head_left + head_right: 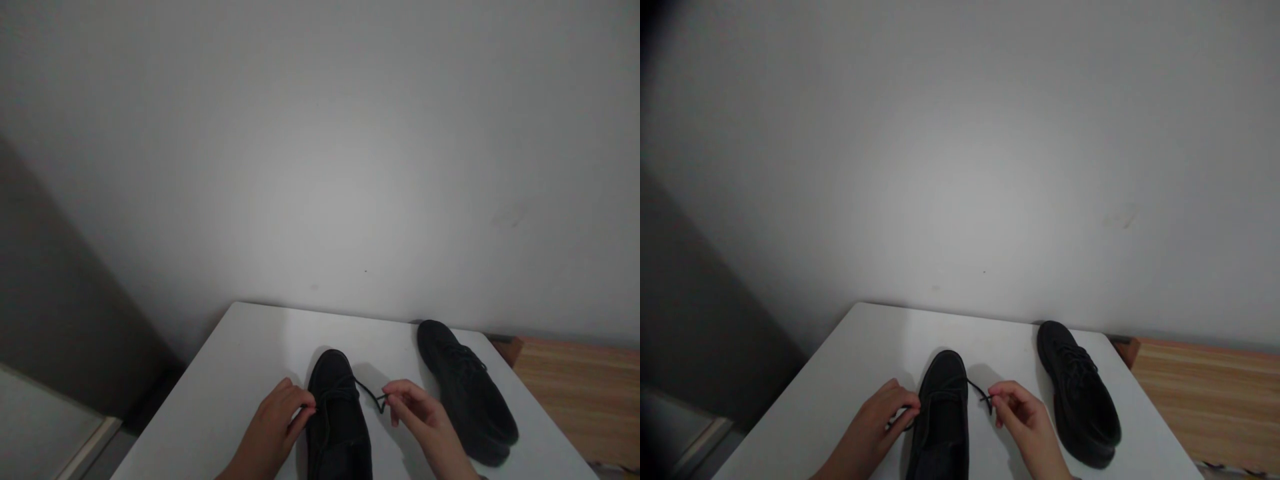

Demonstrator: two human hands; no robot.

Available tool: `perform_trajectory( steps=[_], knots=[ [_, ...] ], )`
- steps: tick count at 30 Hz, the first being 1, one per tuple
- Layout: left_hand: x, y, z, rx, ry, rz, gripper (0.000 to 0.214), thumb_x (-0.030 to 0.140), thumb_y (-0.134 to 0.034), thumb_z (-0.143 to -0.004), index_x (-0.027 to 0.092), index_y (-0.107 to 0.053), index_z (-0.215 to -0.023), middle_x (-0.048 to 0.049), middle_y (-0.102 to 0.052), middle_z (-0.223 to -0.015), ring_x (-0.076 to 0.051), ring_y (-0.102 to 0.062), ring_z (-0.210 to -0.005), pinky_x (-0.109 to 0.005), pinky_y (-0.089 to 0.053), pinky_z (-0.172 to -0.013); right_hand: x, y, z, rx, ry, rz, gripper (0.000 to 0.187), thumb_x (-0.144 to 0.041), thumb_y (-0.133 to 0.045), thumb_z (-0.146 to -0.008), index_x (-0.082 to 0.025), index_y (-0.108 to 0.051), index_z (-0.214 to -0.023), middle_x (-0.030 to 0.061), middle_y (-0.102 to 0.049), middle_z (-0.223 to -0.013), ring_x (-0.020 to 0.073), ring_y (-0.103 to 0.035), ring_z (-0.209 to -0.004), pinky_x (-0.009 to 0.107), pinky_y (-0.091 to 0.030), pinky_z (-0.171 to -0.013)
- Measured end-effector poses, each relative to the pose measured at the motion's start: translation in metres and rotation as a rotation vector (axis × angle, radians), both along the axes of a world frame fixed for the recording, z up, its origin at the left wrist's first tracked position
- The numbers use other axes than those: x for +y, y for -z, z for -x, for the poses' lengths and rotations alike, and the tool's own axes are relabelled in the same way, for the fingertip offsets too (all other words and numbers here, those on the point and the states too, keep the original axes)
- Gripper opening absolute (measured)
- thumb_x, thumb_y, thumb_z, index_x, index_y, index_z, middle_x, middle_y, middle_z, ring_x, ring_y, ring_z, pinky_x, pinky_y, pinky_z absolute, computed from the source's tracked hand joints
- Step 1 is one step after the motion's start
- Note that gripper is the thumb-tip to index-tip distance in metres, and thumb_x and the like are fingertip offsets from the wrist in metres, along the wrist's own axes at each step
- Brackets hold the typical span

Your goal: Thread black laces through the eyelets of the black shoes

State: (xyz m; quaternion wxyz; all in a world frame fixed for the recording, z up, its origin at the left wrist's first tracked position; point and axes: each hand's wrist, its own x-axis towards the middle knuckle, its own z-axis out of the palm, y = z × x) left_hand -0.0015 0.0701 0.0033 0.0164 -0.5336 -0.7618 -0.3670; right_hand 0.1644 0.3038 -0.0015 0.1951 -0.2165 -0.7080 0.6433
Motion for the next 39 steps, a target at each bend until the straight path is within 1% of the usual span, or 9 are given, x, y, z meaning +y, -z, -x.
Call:
perform_trajectory(
  steps=[3,7,10,13,18,23,28,33,39],
  knots=[
    [0.002,0.003,-0.001,-0.011,0.002,0.002,0.01,0.013,-0.061,-0.093,0.021,-0.064,-0.088,-0.0004,-0.07,-0.08,-0.018,-0.063,-0.075,-0.029,-0.052,-0.073,-0.007,0.003,0.004,-0.015,0.005,-0.052,0.038,-0.056,-0.072,-0.078,-0.019,-0.074,-0.084,-0.0001,-0.059,-0.065,0.0159,-0.053,-0.058,0.028,-0.042,-0.057],
    [0.002,0.003,-0.002,-0.043,-0.049,-0.024,0.011,0.021,-0.062,-0.094,0.022,-0.07,-0.086,-0.0028,-0.068,-0.085,-0.019,-0.065,-0.081,-0.029,-0.054,-0.072,-0.015,0.006,0.009,-0.037,0.026,-0.174,0.036,-0.053,-0.068,-0.082,-0.018,-0.073,-0.08,0.0032,-0.064,-0.07,0.0196,-0.058,-0.067,0.03,-0.046,-0.063],
    [0.0,0.0,-0.003,-0.063,-0.043,-0.061,0.018,0.028,-0.057,-0.097,0.024,-0.073,-0.091,-0.004,-0.068,-0.086,-0.019,-0.067,-0.081,-0.028,-0.057,-0.071,-0.02,0.005,0.01,-0.036,0.033,-0.194,0.033,-0.05,-0.067,-0.082,-0.018,-0.072,-0.079,0.0034,-0.066,-0.071,0.0202,-0.059,-0.068,0.03,-0.046,-0.064],
    [-0.003,-0.003,-0.004,-0.081,-0.018,-0.093,0.021,0.031,-0.053,-0.1,0.025,-0.073,-0.096,-0.0045,-0.069,-0.087,-0.018,-0.068,-0.081,-0.027,-0.058,-0.071,-0.023,0.003,0.011,-0.038,0.035,-0.208,0.029,-0.046,-0.065,-0.084,-0.018,-0.071,-0.078,0.0031,-0.066,-0.071,0.0196,-0.059,-0.067,0.03,-0.046,-0.064],
    [-0.001,-0.004,-0.006,-0.137,-0.045,-0.025,0.013,0.023,-0.058,-0.096,0.024,-0.07,-0.092,-0.0035,-0.071,-0.087,-0.018,-0.069,-0.08,-0.028,-0.059,-0.075,-0.026,0.0,0.014,-0.036,0.033,-0.238,0.023,-0.039,-0.063,-0.083,-0.018,-0.07,-0.077,0.0025,-0.066,-0.07,0.0188,-0.058,-0.065,0.029,-0.046,-0.062],
    [0.003,-0.001,-0.004,-0.157,-0.058,0.021,0.012,0.016,-0.06,-0.093,0.023,-0.068,-0.088,-0.0031,-0.071,-0.086,-0.018,-0.068,-0.08,-0.027,-0.058,-0.073,-0.029,-0.003,0.013,-0.024,0.012,-0.272,0.017,-0.033,-0.061,-0.083,-0.019,-0.069,-0.077,0.0025,-0.066,-0.071,0.0187,-0.058,-0.066,0.029,-0.046,-0.062],
    [0.002,0.002,-0.003,-0.15,-0.054,-0.044,0.011,0.016,-0.061,-0.092,0.023,-0.069,-0.089,-0.0024,-0.072,-0.084,-0.018,-0.069,-0.078,-0.027,-0.057,-0.071,-0.033,-0.004,0.012,-0.022,0.018,-0.351,0.014,-0.027,-0.057,-0.084,-0.019,-0.067,-0.078,0.0025,-0.065,-0.072,0.0187,-0.058,-0.066,0.029,-0.045,-0.062],
    [-0.001,-0.002,-0.004,-0.088,-0.048,-0.09,0.012,0.022,-0.058,-0.095,0.025,-0.069,-0.096,-0.0027,-0.074,-0.085,-0.017,-0.071,-0.077,-0.025,-0.059,-0.069,-0.037,0.003,0.015,-0.037,0.074,-0.293,0.012,-0.028,-0.06,-0.081,-0.019,-0.066,-0.076,0.0016,-0.063,-0.071,0.0185,-0.058,-0.065,0.028,-0.045,-0.061],
    [-0.002,-0.002,-0.005,0.032,-0.042,-0.074,0.017,0.023,-0.054,-0.097,0.025,-0.07,-0.102,-0.0039,-0.074,-0.084,-0.019,-0.071,-0.078,-0.028,-0.06,-0.07,-0.045,0.013,0.021,-0.04,0.114,-0.251,0.021,-0.036,-0.06,-0.083,-0.019,-0.063,-0.072,0.0003,-0.06,-0.064,0.0181,-0.056,-0.06,0.028,-0.045,-0.057]
  ],
)
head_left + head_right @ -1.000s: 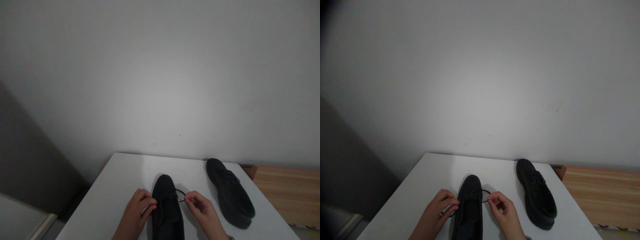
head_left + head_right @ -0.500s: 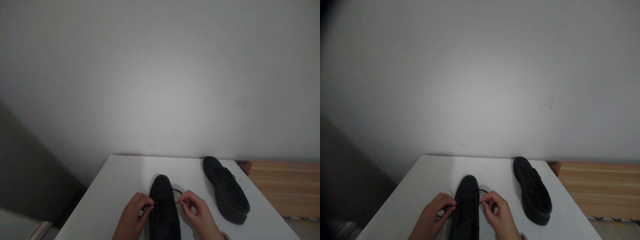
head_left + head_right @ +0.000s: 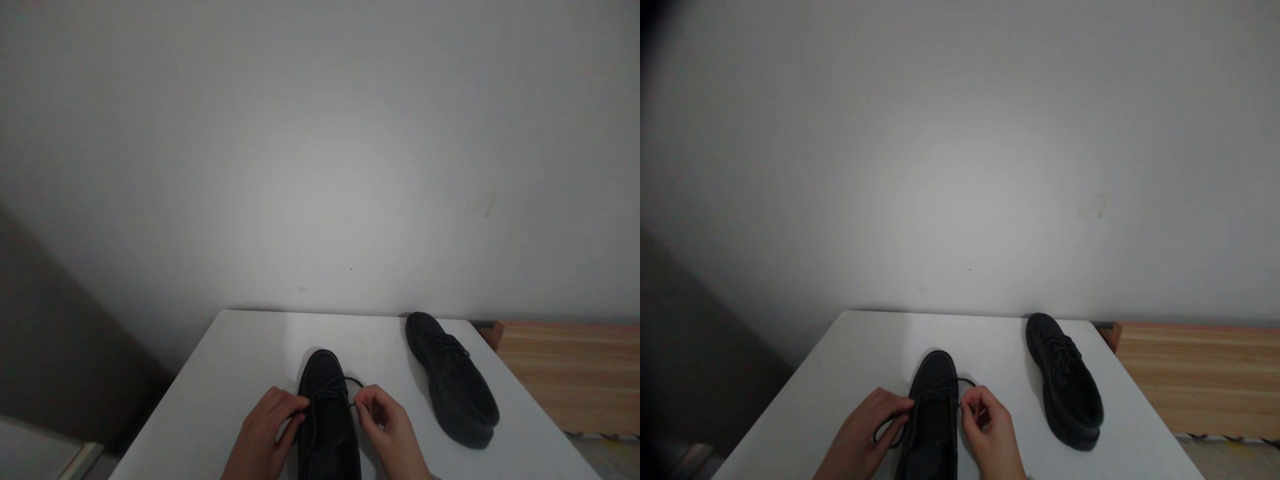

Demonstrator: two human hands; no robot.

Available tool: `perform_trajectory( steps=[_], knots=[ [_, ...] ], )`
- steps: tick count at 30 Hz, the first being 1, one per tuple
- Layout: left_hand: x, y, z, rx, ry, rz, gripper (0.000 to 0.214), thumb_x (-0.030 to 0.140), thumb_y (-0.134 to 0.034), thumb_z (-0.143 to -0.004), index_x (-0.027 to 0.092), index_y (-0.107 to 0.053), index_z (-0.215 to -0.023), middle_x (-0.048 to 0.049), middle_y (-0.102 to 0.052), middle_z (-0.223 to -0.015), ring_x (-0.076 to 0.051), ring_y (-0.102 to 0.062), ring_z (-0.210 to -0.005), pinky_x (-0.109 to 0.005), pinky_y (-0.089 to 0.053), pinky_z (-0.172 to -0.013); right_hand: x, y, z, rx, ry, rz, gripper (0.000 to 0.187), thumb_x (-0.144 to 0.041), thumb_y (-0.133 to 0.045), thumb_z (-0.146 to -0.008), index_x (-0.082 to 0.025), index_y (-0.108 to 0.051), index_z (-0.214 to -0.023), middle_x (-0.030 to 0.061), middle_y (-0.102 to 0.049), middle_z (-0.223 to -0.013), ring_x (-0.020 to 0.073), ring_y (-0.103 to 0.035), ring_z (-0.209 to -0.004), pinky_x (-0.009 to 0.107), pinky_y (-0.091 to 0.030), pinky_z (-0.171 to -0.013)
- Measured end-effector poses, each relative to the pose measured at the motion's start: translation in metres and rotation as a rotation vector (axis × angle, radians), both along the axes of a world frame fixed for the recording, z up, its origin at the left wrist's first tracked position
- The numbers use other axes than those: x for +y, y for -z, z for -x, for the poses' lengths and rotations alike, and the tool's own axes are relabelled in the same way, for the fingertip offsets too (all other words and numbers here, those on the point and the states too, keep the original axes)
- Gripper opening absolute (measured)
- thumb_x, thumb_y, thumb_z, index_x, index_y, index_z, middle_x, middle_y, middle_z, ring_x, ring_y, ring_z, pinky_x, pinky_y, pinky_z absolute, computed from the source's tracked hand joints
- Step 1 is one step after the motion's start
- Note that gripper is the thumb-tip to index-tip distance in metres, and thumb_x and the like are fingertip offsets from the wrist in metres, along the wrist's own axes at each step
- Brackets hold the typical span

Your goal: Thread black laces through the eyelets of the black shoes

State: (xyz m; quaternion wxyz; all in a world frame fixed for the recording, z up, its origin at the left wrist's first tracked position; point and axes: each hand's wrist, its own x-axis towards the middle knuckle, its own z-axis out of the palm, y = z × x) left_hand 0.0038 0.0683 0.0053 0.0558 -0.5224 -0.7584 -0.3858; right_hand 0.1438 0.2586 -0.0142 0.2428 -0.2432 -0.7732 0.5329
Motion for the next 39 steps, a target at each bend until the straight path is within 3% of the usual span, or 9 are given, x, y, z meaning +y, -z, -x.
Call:
perform_trajectory(
  steps=[3,7,11,16,20,23,27,35,39],
  knots=[
    [0.001,0.0,0.0,0.065,0.012,0.045,0.021,0.022,-0.051,-0.098,0.026,-0.07,-0.107,-0.0045,-0.073,-0.085,-0.019,-0.07,-0.078,-0.028,-0.06,-0.07,-0.004,0.0,0.001,0.014,-0.019,-0.005,0.024,-0.039,-0.06,-0.085,-0.019,-0.066,-0.074,0.0022,-0.062,-0.067,0.0194,-0.058,-0.063,0.029,-0.047,-0.059],
    [0.003,-0.002,-0.001,0.152,-0.005,0.085,0.026,0.02,-0.049,-0.099,0.025,-0.069,-0.114,-0.0042,-0.073,-0.081,-0.02,-0.071,-0.073,-0.029,-0.061,-0.065,-0.003,-0.005,-0.004,0.056,0.006,-0.142,0.02,-0.035,-0.062,-0.087,-0.021,-0.075,-0.081,0.0071,-0.065,-0.085,0.0238,-0.063,-0.082,0.034,-0.051,-0.075],
    [0.002,-0.004,-0.006,0.122,0.003,0.1,0.027,0.018,-0.046,-0.099,0.025,-0.068,-0.114,-0.0042,-0.074,-0.083,-0.019,-0.073,-0.073,-0.028,-0.062,-0.065,-0.004,-0.016,-0.014,0.03,-0.104,-0.184,0.031,-0.036,-0.05,-0.097,-0.022,-0.077,-0.096,0.008,-0.063,-0.089,0.0232,-0.065,-0.087,0.032,-0.054,-0.079],
    [0.001,-0.007,-0.016,0.036,-0.021,0.077,0.022,0.027,-0.053,-0.098,0.024,-0.066,-0.115,-0.0072,-0.077,-0.1,-0.02,-0.076,-0.089,-0.028,-0.063,-0.079,-0.008,-0.021,-0.021,-0.059,-0.244,-0.323,0.034,-0.03,-0.06,-0.091,-0.02,-0.064,-0.124,0.0099,-0.065,-0.102,0.0231,-0.066,-0.09,0.033,-0.057,-0.081],
    [0.005,-0.008,-0.027,0.026,-0.068,0.099,0.045,0.037,-0.073,-0.084,0.023,-0.061,-0.126,-0.0124,-0.074,-0.114,-0.027,-0.074,-0.1,-0.036,-0.064,-0.084,-0.013,-0.021,-0.017,-0.122,-0.25,-0.448,0.051,-0.012,-0.052,-0.088,-0.018,-0.048,-0.139,0.0116,-0.063,-0.111,0.0234,-0.066,-0.097,0.034,-0.056,-0.088],
    [0.01,-0.012,-0.032,-0.036,-0.092,0.133,0.045,0.017,-0.065,-0.084,0.025,-0.058,-0.127,-0.013,-0.068,-0.121,-0.026,-0.072,-0.105,-0.037,-0.063,-0.088,-0.016,-0.027,-0.011,-0.18,-0.261,-0.501,0.057,0.001,-0.045,-0.079,-0.021,-0.053,-0.131,0.0105,-0.06,-0.114,0.0231,-0.066,-0.101,0.033,-0.055,-0.09],
    [0.014,-0.021,-0.032,-0.08,-0.126,0.192,0.042,0.003,-0.043,-0.082,0.022,-0.061,-0.115,-0.0139,-0.061,-0.121,-0.02,-0.073,-0.092,-0.034,-0.063,-0.08,-0.019,-0.037,-0.005,-0.312,-0.254,-0.582,0.05,0.005,-0.044,-0.072,-0.021,-0.062,-0.11,0.0098,-0.06,-0.106,0.0255,-0.068,-0.095,0.035,-0.055,-0.085],
    [0.029,-0.026,-0.03,0.015,-0.148,0.479,0.034,-0.003,-0.042,-0.084,0.017,-0.067,-0.096,-0.0128,-0.064,-0.112,-0.021,-0.074,-0.084,-0.034,-0.061,-0.078,-0.018,-0.044,0.003,-0.414,-0.209,-0.715,0.031,0.001,-0.043,-0.086,-0.021,-0.065,-0.09,0.0083,-0.063,-0.096,0.0244,-0.069,-0.083,0.035,-0.054,-0.073],
    [0.032,-0.029,-0.032,0.093,-0.163,0.389,0.029,0.001,-0.045,-0.086,0.02,-0.067,-0.085,-0.0101,-0.067,-0.105,-0.024,-0.071,-0.086,-0.038,-0.059,-0.078,-0.02,-0.048,0.002,-0.204,-0.196,-0.65,0.024,-0.007,-0.046,-0.091,-0.023,-0.063,-0.089,0.0071,-0.062,-0.099,0.0244,-0.065,-0.09,0.035,-0.052,-0.077]
  ],
)
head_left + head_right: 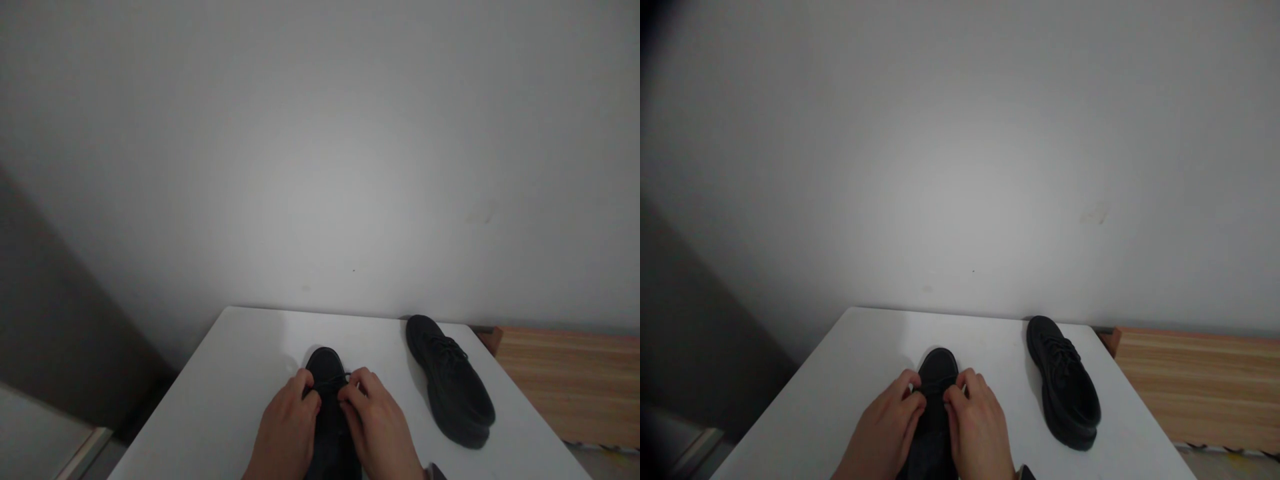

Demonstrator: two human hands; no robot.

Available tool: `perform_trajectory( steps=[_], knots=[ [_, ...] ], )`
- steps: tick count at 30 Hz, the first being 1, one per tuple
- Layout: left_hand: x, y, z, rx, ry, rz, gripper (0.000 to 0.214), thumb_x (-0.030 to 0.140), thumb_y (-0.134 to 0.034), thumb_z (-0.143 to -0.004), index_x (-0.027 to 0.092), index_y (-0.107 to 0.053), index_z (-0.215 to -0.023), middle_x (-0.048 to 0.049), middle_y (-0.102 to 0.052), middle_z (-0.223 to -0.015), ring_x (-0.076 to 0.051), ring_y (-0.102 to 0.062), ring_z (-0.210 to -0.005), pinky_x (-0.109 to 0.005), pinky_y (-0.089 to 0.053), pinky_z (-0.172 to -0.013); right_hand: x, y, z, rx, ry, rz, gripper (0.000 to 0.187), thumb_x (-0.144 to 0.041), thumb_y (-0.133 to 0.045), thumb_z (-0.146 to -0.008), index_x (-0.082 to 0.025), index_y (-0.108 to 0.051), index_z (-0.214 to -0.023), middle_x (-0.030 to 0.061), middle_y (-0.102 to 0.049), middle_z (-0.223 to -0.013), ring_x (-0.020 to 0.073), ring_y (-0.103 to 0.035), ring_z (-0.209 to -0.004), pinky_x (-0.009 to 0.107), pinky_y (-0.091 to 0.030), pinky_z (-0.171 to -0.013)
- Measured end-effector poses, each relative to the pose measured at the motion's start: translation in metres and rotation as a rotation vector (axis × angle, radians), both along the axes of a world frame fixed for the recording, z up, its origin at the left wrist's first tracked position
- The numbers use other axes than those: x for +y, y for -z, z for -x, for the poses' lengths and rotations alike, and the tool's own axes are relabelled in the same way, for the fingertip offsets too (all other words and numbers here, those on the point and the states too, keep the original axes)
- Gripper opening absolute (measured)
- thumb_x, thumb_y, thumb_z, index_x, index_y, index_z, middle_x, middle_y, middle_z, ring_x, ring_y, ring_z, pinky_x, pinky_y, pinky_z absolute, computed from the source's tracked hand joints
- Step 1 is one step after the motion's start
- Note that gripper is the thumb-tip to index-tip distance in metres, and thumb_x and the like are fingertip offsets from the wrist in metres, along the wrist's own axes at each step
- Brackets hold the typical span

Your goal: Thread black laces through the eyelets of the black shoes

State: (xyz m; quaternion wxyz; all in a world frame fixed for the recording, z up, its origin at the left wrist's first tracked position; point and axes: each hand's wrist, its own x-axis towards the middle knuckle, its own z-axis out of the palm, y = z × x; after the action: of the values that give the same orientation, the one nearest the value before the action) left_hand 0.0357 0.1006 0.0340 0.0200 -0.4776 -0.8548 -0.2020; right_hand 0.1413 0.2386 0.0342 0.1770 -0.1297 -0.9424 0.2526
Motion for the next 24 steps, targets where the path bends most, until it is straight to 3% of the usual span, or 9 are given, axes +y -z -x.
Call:
perform_trajectory(
  steps=[3,7,11,14,16,18,21,24],
  knots=[
    [-0.003,-0.017,-0.003,-0.077,0.017,-0.266,0.023,0.008,-0.044,-0.09,0.021,-0.062,-0.087,-0.0081,-0.067,-0.097,-0.025,-0.066,-0.089,-0.04,-0.056,-0.08,-0.001,-0.015,-0.001,0.192,-0.059,0.265,0.019,-0.015,-0.044,-0.097,-0.023,-0.061,-0.092,0.006,-0.063,-0.097,0.021,-0.064,-0.091,0.032,-0.051,-0.08],
    [-0.017,-0.063,-0.003,-0.383,-0.021,-0.525,0.019,0.025,-0.041,-0.101,0.024,-0.057,-0.092,-0.002,-0.067,-0.085,-0.019,-0.066,-0.082,-0.03,-0.053,-0.074,0.005,-0.057,-0.005,0.389,-0.048,0.546,0.018,-0.028,-0.048,-0.101,-0.023,-0.063,-0.092,0.0024,-0.068,-0.083,0.0159,-0.062,-0.072,0.026,-0.05,-0.065],
    [-0.034,-0.104,-0.003,-0.46,-0.069,-0.792,0.012,0.029,-0.048,-0.1,0.025,-0.058,-0.096,0.0006,-0.069,-0.085,-0.017,-0.067,-0.084,-0.026,-0.052,-0.079,0.012,-0.105,-0.023,0.706,-0.03,0.571,0.009,-0.028,-0.058,-0.099,-0.025,-0.066,-0.095,0.0004,-0.07,-0.082,0.0132,-0.06,-0.071,0.022,-0.049,-0.065],
    [-0.042,-0.114,-0.005,-0.538,-0.081,-0.995,0.01,0.03,-0.052,-0.1,0.025,-0.059,-0.095,0.0022,-0.068,-0.082,-0.015,-0.066,-0.082,-0.025,-0.052,-0.08,0.01,-0.126,-0.039,0.889,-0.09,0.564,0.004,-0.027,-0.064,-0.096,-0.025,-0.067,-0.094,-0.0006,-0.068,-0.076,0.0143,-0.058,-0.082,0.023,-0.048,-0.079],
    [-0.047,-0.111,-0.005,-0.574,-0.081,-1.057,0.011,0.032,-0.052,-0.099,0.025,-0.058,-0.093,0.0036,-0.065,-0.075,-0.014,-0.063,-0.073,-0.023,-0.051,-0.073,0.008,-0.126,-0.044,0.945,-0.147,0.644,0.004,-0.029,-0.065,-0.095,-0.025,-0.065,-0.094,-0.0021,-0.064,-0.071,0.0147,-0.057,-0.081,0.027,-0.048,-0.085],
    [-0.05,-0.102,-0.001,-0.557,-0.098,-1.014,0.011,0.033,-0.053,-0.098,0.025,-0.057,-0.092,0.0046,-0.06,-0.07,-0.013,-0.057,-0.064,-0.021,-0.048,-0.063,0.007,-0.115,-0.044,0.895,-0.158,0.794,0.008,-0.034,-0.062,-0.097,-0.027,-0.063,-0.094,-0.0034,-0.06,-0.069,0.0136,-0.058,-0.071,0.029,-0.051,-0.078],
    [-0.052,-0.083,0.009,-0.497,-0.164,-0.792,0.013,0.036,-0.053,-0.096,0.024,-0.057,-0.091,0.0038,-0.057,-0.072,-0.014,-0.056,-0.065,-0.021,-0.046,-0.058,0.013,-0.085,-0.039,0.613,-0.021,0.989,0.014,-0.041,-0.059,-0.097,-0.027,-0.06,-0.096,-0.0051,-0.054,-0.069,0.0084,-0.048,-0.052,0.019,-0.04,-0.049],
    [-0.046,-0.06,0.018,-0.442,-0.156,-0.464,0.02,0.04,-0.051,-0.095,0.024,-0.059,-0.086,0.0023,-0.061,-0.074,-0.016,-0.056,-0.063,-0.024,-0.044,-0.059,0.024,-0.052,-0.034,0.31,0.128,0.874,0.024,-0.049,-0.061,-0.092,-0.025,-0.059,-0.093,-0.0046,-0.051,-0.074,0.0086,-0.046,-0.054,0.02,-0.034,-0.047]
  ],
)
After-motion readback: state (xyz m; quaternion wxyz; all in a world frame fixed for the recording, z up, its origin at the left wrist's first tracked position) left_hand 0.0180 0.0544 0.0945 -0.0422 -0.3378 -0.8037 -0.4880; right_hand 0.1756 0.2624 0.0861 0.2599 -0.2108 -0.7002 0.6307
